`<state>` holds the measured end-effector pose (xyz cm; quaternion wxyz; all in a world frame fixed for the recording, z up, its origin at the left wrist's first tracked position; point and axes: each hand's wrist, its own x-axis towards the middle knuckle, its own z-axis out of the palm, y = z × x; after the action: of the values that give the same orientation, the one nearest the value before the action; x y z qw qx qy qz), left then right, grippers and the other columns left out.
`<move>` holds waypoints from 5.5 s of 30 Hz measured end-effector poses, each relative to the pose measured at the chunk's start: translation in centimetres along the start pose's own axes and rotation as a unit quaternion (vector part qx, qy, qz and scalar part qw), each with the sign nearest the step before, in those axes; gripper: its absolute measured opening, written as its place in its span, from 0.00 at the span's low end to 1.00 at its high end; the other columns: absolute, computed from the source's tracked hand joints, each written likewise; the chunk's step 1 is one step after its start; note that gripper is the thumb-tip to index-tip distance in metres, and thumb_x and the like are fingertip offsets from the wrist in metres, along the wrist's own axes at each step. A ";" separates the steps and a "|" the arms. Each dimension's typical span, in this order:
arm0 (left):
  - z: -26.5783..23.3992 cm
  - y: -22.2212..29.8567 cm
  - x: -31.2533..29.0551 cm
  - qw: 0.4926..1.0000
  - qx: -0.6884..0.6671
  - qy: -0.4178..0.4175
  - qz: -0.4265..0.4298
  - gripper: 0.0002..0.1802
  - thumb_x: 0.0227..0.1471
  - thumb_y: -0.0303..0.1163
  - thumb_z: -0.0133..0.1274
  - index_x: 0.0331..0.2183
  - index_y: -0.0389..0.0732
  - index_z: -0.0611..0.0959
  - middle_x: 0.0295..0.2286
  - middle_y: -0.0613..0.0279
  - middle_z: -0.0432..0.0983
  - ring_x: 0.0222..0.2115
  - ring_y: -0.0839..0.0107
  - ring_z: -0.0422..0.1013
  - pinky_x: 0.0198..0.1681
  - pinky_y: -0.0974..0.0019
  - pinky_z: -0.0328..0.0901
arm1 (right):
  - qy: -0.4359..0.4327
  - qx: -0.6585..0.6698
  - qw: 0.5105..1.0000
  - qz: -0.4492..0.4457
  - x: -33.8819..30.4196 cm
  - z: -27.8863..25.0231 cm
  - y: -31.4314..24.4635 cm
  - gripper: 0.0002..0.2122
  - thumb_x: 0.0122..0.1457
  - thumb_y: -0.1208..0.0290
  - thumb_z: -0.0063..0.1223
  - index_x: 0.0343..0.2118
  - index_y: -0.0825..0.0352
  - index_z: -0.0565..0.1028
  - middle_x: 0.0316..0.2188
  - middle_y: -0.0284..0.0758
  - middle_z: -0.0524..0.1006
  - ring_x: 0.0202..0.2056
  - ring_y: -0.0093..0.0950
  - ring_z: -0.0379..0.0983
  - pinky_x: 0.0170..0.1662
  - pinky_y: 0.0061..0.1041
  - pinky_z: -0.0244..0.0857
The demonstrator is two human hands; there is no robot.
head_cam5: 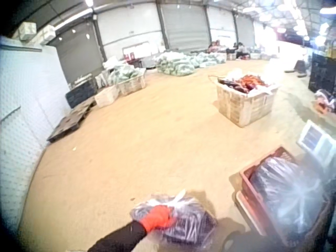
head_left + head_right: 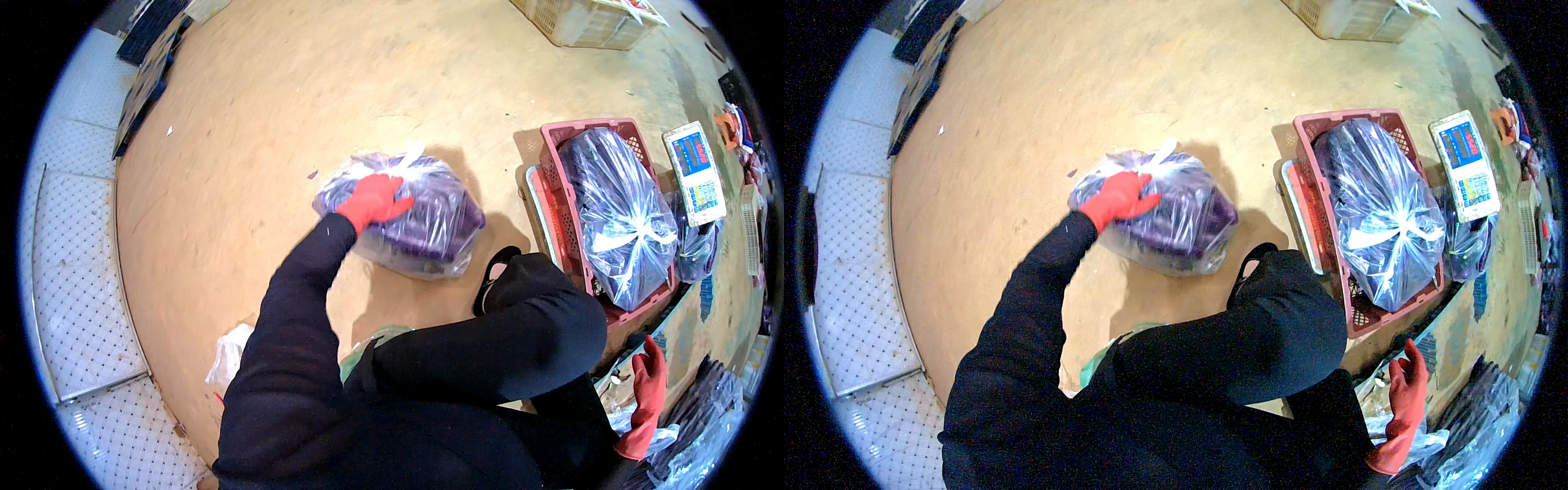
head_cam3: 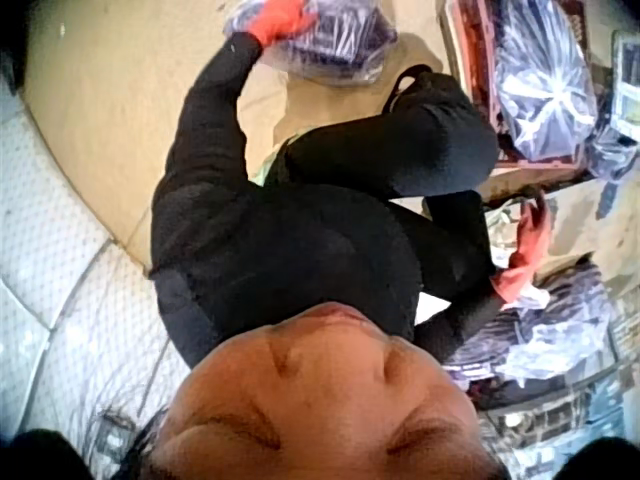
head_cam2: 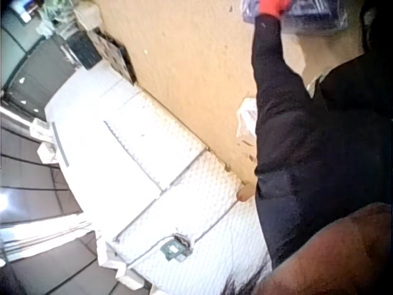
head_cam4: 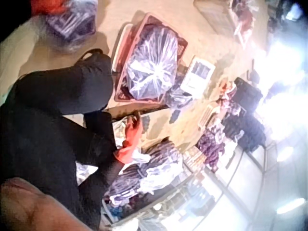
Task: The person sorts and packs eggplants by hand and using shears, moving them from large bags into smaller plastic bags inside crates, then tying the bags and moving the crates.
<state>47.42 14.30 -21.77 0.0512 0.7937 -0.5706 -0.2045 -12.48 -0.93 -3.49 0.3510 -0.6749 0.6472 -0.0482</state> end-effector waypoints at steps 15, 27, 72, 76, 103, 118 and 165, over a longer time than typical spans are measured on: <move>0.4 0.9 -10.3 0.997 0.000 -0.052 0.064 0.31 0.38 0.57 0.58 0.25 0.34 0.76 0.25 0.45 0.73 0.29 0.49 0.70 0.35 0.55 0.64 | -0.015 0.069 0.997 -0.023 -1.1 1.2 0.5 0.21 0.55 0.81 0.51 0.54 0.69 0.65 0.46 0.38 0.71 0.42 0.25 0.69 0.46 0.23 0.63; 1.2 0.0 -2.7 0.999 0.022 -0.047 -0.004 0.38 0.40 0.39 0.59 0.53 0.35 0.66 0.48 0.43 0.66 0.49 0.48 0.63 0.52 0.55 0.59 | 0.467 0.162 0.868 0.037 -14.3 -2.1 6.9 0.16 0.58 0.78 0.48 0.50 0.71 0.68 0.38 0.38 0.77 0.37 0.23 0.73 0.42 0.20 0.66; 5.9 -5.5 -8.5 0.990 0.055 0.094 0.090 0.45 0.44 0.55 0.54 0.54 0.31 0.62 0.50 0.31 0.59 0.52 0.37 0.56 0.57 0.46 0.48 | 0.213 0.212 0.899 0.317 -23.3 18.7 15.1 0.16 0.56 0.68 0.50 0.46 0.71 0.70 0.41 0.37 0.75 0.40 0.30 0.71 0.42 0.27 0.63; 6.7 0.6 -9.4 0.985 0.080 0.131 0.083 0.46 0.39 0.52 0.58 0.54 0.33 0.63 0.49 0.35 0.63 0.51 0.40 0.58 0.55 0.47 0.51 | 0.241 0.249 0.915 0.205 -24.0 18.4 16.5 0.17 0.57 0.69 0.47 0.48 0.71 0.69 0.43 0.38 0.74 0.41 0.30 0.69 0.44 0.28 0.62; 5.4 -1.3 -6.4 0.988 0.127 0.074 0.039 0.41 0.38 0.45 0.62 0.50 0.33 0.68 0.44 0.41 0.69 0.47 0.46 0.65 0.50 0.54 0.59 | 0.375 -0.041 0.608 0.699 -48.9 25.3 15.0 0.22 0.52 0.58 0.50 0.46 0.68 0.70 0.45 0.46 0.72 0.46 0.44 0.68 0.49 0.37 0.62; 9.3 -0.7 -12.0 0.975 0.039 0.212 -0.048 0.41 0.38 0.44 0.62 0.51 0.33 0.66 0.42 0.44 0.68 0.42 0.47 0.66 0.45 0.52 0.62 | 0.389 0.087 0.916 -0.036 -9.9 0.1 4.2 0.21 0.56 0.78 0.50 0.54 0.69 0.64 0.44 0.41 0.74 0.46 0.27 0.70 0.49 0.23 0.63; -8.7 10.0 -6.0 0.871 0.072 -0.482 -0.059 0.16 0.32 0.44 0.51 0.22 0.43 0.84 0.27 0.52 0.78 0.30 0.53 0.75 0.32 0.53 0.68 | -0.184 0.023 0.981 0.048 28.5 6.1 -0.7 0.23 0.49 0.71 0.51 0.49 0.73 0.64 0.47 0.47 0.69 0.48 0.38 0.66 0.53 0.30 0.57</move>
<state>40.32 15.09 -9.13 -0.2991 0.6302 -0.4900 -0.5228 -4.18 -24.31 -18.78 0.4813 -0.6325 0.6017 0.0790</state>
